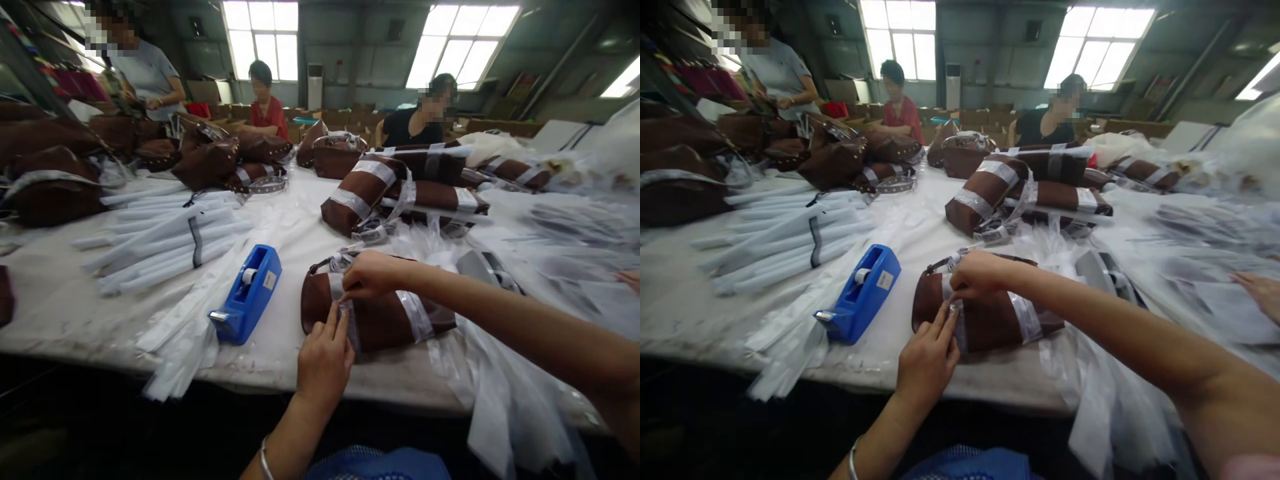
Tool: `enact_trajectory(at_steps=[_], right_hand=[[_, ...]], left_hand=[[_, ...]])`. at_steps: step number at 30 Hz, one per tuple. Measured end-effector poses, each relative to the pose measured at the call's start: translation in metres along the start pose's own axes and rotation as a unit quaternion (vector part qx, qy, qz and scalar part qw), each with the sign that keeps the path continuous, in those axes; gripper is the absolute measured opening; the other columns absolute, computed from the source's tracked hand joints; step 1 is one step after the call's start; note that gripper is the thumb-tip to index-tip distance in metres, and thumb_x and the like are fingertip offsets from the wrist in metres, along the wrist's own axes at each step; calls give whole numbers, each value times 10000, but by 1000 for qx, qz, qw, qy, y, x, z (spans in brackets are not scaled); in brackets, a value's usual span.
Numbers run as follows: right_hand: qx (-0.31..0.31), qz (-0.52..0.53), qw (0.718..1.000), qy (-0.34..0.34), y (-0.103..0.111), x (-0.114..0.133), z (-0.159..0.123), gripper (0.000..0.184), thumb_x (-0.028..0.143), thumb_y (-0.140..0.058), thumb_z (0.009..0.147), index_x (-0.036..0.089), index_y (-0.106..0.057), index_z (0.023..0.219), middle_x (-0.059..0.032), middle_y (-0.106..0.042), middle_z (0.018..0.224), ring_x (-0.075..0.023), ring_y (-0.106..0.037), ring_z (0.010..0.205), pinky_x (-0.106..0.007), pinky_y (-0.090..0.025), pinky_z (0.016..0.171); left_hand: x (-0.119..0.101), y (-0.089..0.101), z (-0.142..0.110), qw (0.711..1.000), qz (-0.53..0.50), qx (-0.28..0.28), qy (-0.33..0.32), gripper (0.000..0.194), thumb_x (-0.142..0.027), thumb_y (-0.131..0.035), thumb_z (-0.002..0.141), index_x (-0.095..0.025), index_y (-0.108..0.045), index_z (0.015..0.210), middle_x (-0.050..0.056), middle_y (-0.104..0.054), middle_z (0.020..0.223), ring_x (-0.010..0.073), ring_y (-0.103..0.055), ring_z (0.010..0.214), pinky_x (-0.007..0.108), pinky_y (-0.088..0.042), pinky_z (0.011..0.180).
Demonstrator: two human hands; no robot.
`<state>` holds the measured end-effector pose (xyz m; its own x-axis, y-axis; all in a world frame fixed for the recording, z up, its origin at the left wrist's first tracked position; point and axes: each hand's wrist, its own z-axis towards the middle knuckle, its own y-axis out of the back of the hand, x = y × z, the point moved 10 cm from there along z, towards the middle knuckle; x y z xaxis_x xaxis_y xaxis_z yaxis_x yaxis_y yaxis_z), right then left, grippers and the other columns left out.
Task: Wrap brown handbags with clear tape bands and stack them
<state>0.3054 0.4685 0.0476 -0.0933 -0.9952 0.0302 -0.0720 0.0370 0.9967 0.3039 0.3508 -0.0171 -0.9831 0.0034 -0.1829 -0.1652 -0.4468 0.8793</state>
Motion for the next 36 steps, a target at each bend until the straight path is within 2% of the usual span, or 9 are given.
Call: enact_trajectory(at_steps=[4,9,15,21,25,27,29,32,36], right_hand=[[71,-78,994,-7,-16,-13,27,162,415,-747,795,274,-758,715,-11,-727,681,-159,-590,582,-261,-273,540],[142,-130,981,23,-25,-15,46,360,566,-688,815,219,-778,787,-84,-732,696,-209,-646,639,-268,-310,568],[172,-75,981,-43,-26,-57,59,452,668,-717,731,222,-769,777,-57,-734,698,-195,-656,655,-256,-342,588],[17,-78,971,-224,5,-115,34,205,401,-673,881,221,-770,894,-72,-772,898,-236,-708,851,-268,-444,679],[-122,50,980,-147,-9,-62,7,403,408,-468,1013,224,-605,1345,-89,-668,1305,-221,-627,1182,-317,-455,996],[-112,95,986,-84,-33,-30,-3,515,470,-504,990,237,-505,1449,-94,-556,1450,-247,-515,1334,-393,-364,1134],[-99,90,986,-101,-48,-22,-15,580,500,-517,975,225,-460,1483,-113,-483,1509,-287,-431,1404,-484,-300,1182],[-145,60,968,-194,-41,-43,-49,523,452,-489,991,209,-496,1454,-120,-502,1492,-310,-425,1406,-551,-288,1182],[-228,47,919,-319,-22,-87,-130,502,449,-473,986,198,-529,1418,-120,-553,1444,-302,-474,1369,-512,-339,1171]], left_hand=[[1,-3,1,1000,-5,6,3,559,-148,-575,836,-208,-554,1391,51,-502,1505,213,-608,874,368,-568,736],[2,-3,2,1000,-15,9,8,559,-138,-570,832,-204,-561,1387,44,-510,1499,216,-608,870,364,-568,711],[2,-2,1,1000,-26,8,9,557,-121,-573,819,-199,-575,1371,46,-508,1501,221,-606,871,378,-577,725],[3,-4,1,999,-45,5,12,599,-101,-591,802,-201,-552,1391,58,-489,1514,227,-613,893,387,-583,744],[5,-8,-3,998,-58,-8,20,596,-99,-593,810,-207,-546,1394,59,-499,1506,238,-625,896,407,-588,759],[7,-6,-8,997,-75,-29,23,531,-106,-580,840,-203,-571,1362,58,-531,1479,240,-634,914,404,-589,787],[8,0,-12,993,-107,-52,20,445,-103,-555,873,-199,-608,1305,55,-595,1414,237,-643,967,386,-583,838],[12,12,-9,984,-172,-52,18,313,-109,-528,912,-224,-669,1167,36,-694,1266,208,-661,1007,339,-573,877],[21,30,21,978,-204,-35,33,287,-176,-520,945,-269,-669,1173,26,-702,1241,198,-659,1084,339,-550,951]])
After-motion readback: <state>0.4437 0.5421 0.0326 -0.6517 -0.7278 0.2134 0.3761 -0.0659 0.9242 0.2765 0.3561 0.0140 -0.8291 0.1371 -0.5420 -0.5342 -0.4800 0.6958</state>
